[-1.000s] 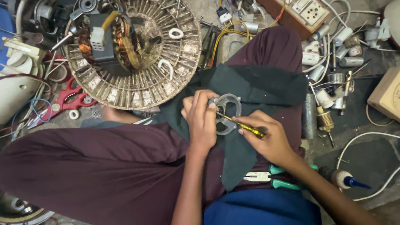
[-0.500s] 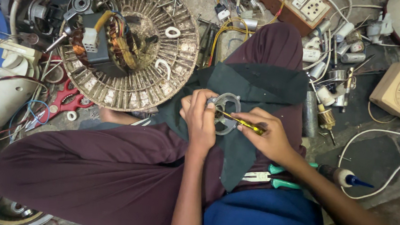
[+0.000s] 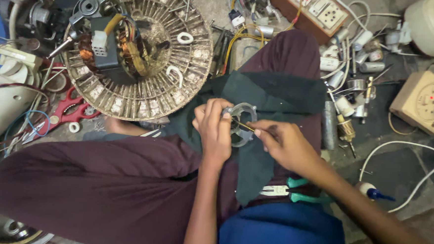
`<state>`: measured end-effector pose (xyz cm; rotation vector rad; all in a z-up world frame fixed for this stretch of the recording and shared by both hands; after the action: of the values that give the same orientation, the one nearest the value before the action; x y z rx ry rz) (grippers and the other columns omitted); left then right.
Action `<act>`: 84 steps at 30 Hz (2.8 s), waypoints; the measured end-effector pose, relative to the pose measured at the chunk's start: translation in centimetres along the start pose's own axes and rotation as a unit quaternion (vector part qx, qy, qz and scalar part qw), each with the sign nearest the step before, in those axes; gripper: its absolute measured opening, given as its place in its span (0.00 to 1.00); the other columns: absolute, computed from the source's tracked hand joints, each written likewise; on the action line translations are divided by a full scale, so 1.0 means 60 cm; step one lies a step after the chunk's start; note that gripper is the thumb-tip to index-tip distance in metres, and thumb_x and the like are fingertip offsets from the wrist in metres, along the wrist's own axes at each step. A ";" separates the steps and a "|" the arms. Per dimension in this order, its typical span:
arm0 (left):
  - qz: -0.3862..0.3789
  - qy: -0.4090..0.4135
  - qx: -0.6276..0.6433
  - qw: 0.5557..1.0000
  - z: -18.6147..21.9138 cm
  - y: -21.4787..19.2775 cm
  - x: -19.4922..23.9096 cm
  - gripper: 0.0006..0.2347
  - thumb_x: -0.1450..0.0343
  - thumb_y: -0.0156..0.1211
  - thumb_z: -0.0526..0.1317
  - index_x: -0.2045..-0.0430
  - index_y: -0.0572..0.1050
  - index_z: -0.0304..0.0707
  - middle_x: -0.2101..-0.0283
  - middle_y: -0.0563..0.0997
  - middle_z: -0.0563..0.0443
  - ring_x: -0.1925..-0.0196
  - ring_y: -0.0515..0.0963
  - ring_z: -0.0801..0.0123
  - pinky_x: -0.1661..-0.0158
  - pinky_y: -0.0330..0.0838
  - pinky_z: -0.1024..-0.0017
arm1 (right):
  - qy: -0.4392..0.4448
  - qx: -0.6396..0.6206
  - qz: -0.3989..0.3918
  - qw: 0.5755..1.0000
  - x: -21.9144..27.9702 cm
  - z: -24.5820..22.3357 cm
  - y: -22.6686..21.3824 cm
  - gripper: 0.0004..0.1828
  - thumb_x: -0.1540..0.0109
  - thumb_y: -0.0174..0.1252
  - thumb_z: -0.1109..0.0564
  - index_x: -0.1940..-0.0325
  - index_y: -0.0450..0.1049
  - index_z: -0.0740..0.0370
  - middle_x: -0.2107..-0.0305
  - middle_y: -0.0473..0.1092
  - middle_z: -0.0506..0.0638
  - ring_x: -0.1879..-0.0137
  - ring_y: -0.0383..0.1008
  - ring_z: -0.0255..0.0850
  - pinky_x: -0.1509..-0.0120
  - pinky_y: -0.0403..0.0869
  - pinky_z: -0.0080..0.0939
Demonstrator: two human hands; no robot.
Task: The person sits on the floor and uses a screwdriver to adjust a small metal housing, then applies glue from a bottle into the housing. They insert small white plastic rings into the housing and continue to adjust the interior with the screwdriver.
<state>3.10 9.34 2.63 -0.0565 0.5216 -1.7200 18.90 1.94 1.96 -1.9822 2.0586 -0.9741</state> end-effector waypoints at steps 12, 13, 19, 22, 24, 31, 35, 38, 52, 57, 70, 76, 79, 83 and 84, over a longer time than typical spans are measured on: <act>0.019 0.030 -0.075 0.997 -0.027 -0.005 0.011 0.08 0.29 0.48 0.42 0.63 0.75 0.44 0.57 0.74 0.49 0.51 0.68 0.53 0.51 0.55 0.53 | -0.009 0.226 -0.086 0.970 -0.108 -0.068 0.011 0.10 0.41 0.63 0.54 0.59 0.82 0.61 0.72 0.79 0.56 0.69 0.79 0.40 0.62 0.75 0.44; 0.027 0.038 -0.070 0.996 -0.029 -0.012 0.019 0.08 0.30 0.49 0.42 0.64 0.75 0.44 0.57 0.74 0.49 0.52 0.68 0.53 0.51 0.55 0.53 | 0.035 0.215 -0.080 0.973 -0.103 -0.054 0.018 0.10 0.40 0.62 0.53 0.60 0.82 0.60 0.73 0.79 0.55 0.70 0.79 0.39 0.63 0.75 0.44; 0.063 0.021 -0.038 0.997 -0.016 -0.015 0.015 0.07 0.31 0.51 0.42 0.68 0.76 0.45 0.61 0.75 0.52 0.55 0.70 0.54 0.54 0.56 0.54 | 0.038 0.146 -0.053 0.987 -0.098 -0.030 0.007 0.07 0.40 0.61 0.56 0.63 0.79 0.63 0.76 0.77 0.51 0.75 0.77 0.38 0.66 0.75 0.41; 0.064 0.023 -0.022 0.997 0.005 -0.035 0.014 0.07 0.30 0.51 0.42 0.67 0.77 0.45 0.60 0.76 0.53 0.54 0.70 0.54 0.53 0.57 0.56 | -0.017 -0.005 -0.060 0.998 -0.069 -0.037 0.018 0.07 0.38 0.60 0.59 0.64 0.78 0.67 0.76 0.74 0.49 0.75 0.72 0.35 0.68 0.72 0.39; 0.058 0.020 -0.013 0.998 0.012 -0.026 0.002 0.07 0.31 0.51 0.42 0.67 0.77 0.45 0.60 0.77 0.54 0.54 0.70 0.55 0.52 0.57 0.56 | -0.052 -0.065 -0.052 0.995 -0.047 -0.027 0.003 0.07 0.37 0.60 0.59 0.62 0.78 0.68 0.76 0.72 0.46 0.74 0.69 0.32 0.69 0.71 0.37; 0.040 0.014 -0.009 0.999 -0.009 -0.011 0.013 0.07 0.30 0.51 0.41 0.66 0.77 0.43 0.59 0.78 0.54 0.52 0.71 0.56 0.50 0.58 0.58 | -0.050 -0.208 -0.010 0.977 0.006 0.077 0.022 0.14 0.34 0.56 0.55 0.47 0.78 0.62 0.77 0.71 0.45 0.77 0.63 0.27 0.74 0.63 0.29; 0.026 0.002 0.003 1.000 -0.009 -0.012 -0.004 0.08 0.30 0.51 0.40 0.65 0.76 0.41 0.58 0.78 0.53 0.51 0.70 0.56 0.48 0.57 0.58 | 0.000 -0.260 0.015 0.965 -0.012 0.091 0.033 0.15 0.34 0.56 0.56 0.46 0.79 0.63 0.80 0.69 0.45 0.82 0.59 0.26 0.79 0.58 0.28; 0.023 0.000 0.002 1.000 -0.006 -0.011 -0.003 0.08 0.31 0.51 0.40 0.66 0.76 0.41 0.58 0.78 0.53 0.51 0.70 0.57 0.48 0.58 0.59 | -0.001 -0.255 0.007 0.967 -0.003 0.091 0.036 0.15 0.33 0.56 0.56 0.45 0.78 0.63 0.80 0.69 0.46 0.81 0.59 0.26 0.79 0.59 0.29; 0.014 -0.007 0.007 1.000 -0.001 -0.011 -0.007 0.08 0.29 0.49 0.41 0.66 0.76 0.40 0.59 0.77 0.54 0.52 0.70 0.59 0.47 0.56 0.61 | -0.009 -0.280 -0.005 0.960 -0.004 0.081 0.043 0.16 0.33 0.56 0.58 0.43 0.78 0.64 0.79 0.69 0.46 0.79 0.61 0.25 0.78 0.59 0.28; 0.014 -0.009 0.011 1.000 -0.002 -0.011 -0.009 0.09 0.29 0.49 0.41 0.66 0.76 0.40 0.58 0.78 0.54 0.51 0.70 0.59 0.48 0.56 0.61 | -0.023 -0.276 -0.009 0.961 -0.002 0.080 0.043 0.16 0.32 0.55 0.57 0.42 0.78 0.63 0.79 0.69 0.45 0.80 0.59 0.25 0.78 0.58 0.27; 0.010 -0.016 0.008 1.000 -0.001 -0.010 -0.008 0.09 0.30 0.49 0.41 0.66 0.76 0.40 0.58 0.78 0.53 0.51 0.69 0.59 0.47 0.56 0.62 | -0.014 -0.278 -0.001 0.960 -0.003 0.085 0.041 0.16 0.33 0.55 0.57 0.43 0.78 0.63 0.79 0.70 0.46 0.80 0.59 0.25 0.78 0.58 0.27; 0.010 -0.015 0.011 1.000 0.001 -0.011 -0.008 0.08 0.29 0.49 0.40 0.66 0.76 0.40 0.58 0.78 0.54 0.51 0.70 0.59 0.47 0.56 0.62 | -0.014 -0.277 -0.004 0.961 -0.002 0.083 0.040 0.15 0.33 0.55 0.58 0.43 0.78 0.63 0.80 0.69 0.45 0.80 0.60 0.25 0.78 0.58 0.28; 0.011 -0.014 0.011 1.000 0.001 -0.010 -0.008 0.08 0.30 0.49 0.40 0.66 0.76 0.39 0.58 0.78 0.54 0.51 0.70 0.59 0.47 0.56 0.62 | 0.000 -0.268 -0.001 0.963 -0.001 0.082 0.041 0.15 0.33 0.56 0.58 0.44 0.78 0.63 0.80 0.69 0.45 0.79 0.60 0.26 0.78 0.58 0.28; 0.010 -0.008 0.012 1.000 0.000 -0.009 -0.006 0.08 0.30 0.49 0.40 0.66 0.76 0.40 0.58 0.77 0.54 0.51 0.70 0.59 0.46 0.56 0.62 | 0.013 -0.236 -0.001 0.972 -0.008 0.061 0.034 0.13 0.33 0.55 0.58 0.47 0.78 0.64 0.78 0.69 0.43 0.75 0.64 0.25 0.74 0.62 0.28; 0.011 -0.006 0.009 1.000 -0.001 -0.009 -0.006 0.08 0.30 0.49 0.40 0.67 0.76 0.40 0.59 0.77 0.54 0.51 0.70 0.59 0.47 0.56 0.61 | -0.010 -0.224 -0.016 0.974 -0.011 0.045 0.030 0.12 0.33 0.56 0.59 0.48 0.78 0.65 0.77 0.69 0.43 0.74 0.64 0.26 0.73 0.63 0.29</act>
<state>2.69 9.77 2.87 -0.0471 0.4955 -1.7017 18.80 1.50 -1.31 -2.2156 2.4083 -0.5185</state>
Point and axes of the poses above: each hand's wrist, its own x-axis away from the middle knuckle, its own y-axis out of the palm, z = x × y, the point moved 9 cm from there along -x, towards the middle knuckle
